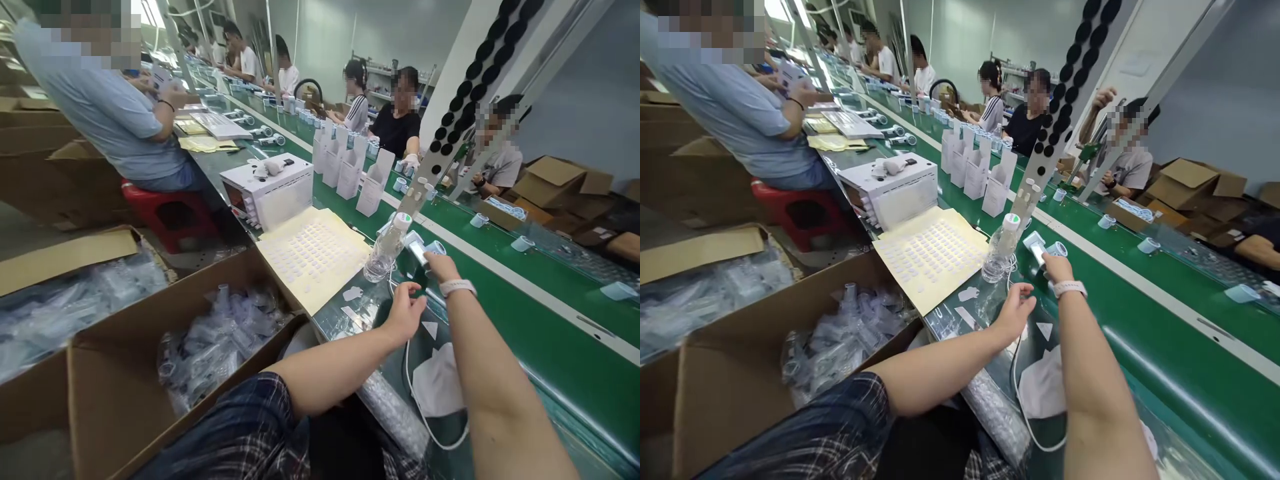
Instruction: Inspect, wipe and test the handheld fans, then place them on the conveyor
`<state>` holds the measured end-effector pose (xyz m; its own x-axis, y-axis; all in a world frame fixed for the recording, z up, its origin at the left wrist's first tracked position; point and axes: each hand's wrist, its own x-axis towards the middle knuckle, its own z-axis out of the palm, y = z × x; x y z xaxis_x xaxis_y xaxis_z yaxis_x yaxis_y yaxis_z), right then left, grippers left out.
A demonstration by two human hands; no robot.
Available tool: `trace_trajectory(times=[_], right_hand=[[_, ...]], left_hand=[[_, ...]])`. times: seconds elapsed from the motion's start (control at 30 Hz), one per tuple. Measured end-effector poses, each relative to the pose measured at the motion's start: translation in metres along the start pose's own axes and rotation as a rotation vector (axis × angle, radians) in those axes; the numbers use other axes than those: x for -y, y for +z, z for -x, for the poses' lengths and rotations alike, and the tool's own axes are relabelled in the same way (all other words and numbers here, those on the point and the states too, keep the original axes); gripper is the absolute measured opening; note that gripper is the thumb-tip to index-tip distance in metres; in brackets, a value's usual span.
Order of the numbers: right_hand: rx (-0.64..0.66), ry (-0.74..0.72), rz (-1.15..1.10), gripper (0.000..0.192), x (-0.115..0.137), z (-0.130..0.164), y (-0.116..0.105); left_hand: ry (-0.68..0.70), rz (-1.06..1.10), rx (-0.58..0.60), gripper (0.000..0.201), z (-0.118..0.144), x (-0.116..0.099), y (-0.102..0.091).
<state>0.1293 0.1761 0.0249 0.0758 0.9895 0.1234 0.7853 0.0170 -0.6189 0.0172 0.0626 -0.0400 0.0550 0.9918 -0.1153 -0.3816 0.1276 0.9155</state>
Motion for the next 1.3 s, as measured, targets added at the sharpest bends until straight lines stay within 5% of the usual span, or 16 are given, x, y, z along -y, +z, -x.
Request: trace_trajectory(times=[0.2, 0.3, 0.4, 0.5, 0.7, 0.83, 1.03, 1.3], right_hand=[[0.079, 0.059, -0.065, 0.056, -0.035, 0.154, -0.042], [0.068, 0.032, -0.217, 0.067, -0.045, 0.228, -0.057], [-0.147, 0.221, -0.208, 0.067, -0.062, 0.271, -0.06], [-0.279, 0.404, 0.024, 0.041, -0.082, 0.289, -0.04], [-0.231, 0.352, 0.099, 0.03, -0.091, 0.304, -0.006], [-0.132, 0.249, -0.098, 0.029, -0.074, 0.32, -0.007], [0.04, 0.184, -0.751, 0.053, -0.024, 0.341, -0.001], [0.089, 0.039, -0.731, 0.049, -0.002, 0.334, 0.011]], left_hand=[[-0.355, 0.343, 0.295, 0.072, 0.002, 0.004, 0.007], [-0.507, 0.436, 0.566, 0.064, 0.014, 0.003, 0.002], [-0.509, 0.427, 0.689, 0.057, 0.023, 0.001, -0.003], [-0.35, 0.401, 0.723, 0.063, 0.035, -0.006, -0.006], [-0.179, 0.374, 0.64, 0.073, 0.07, -0.032, -0.027], [-0.073, 0.349, 0.619, 0.088, 0.084, -0.045, -0.035], [-0.066, 0.38, 0.592, 0.09, 0.088, -0.05, -0.03], [-0.109, 0.418, 0.647, 0.089, 0.088, -0.044, -0.025]])
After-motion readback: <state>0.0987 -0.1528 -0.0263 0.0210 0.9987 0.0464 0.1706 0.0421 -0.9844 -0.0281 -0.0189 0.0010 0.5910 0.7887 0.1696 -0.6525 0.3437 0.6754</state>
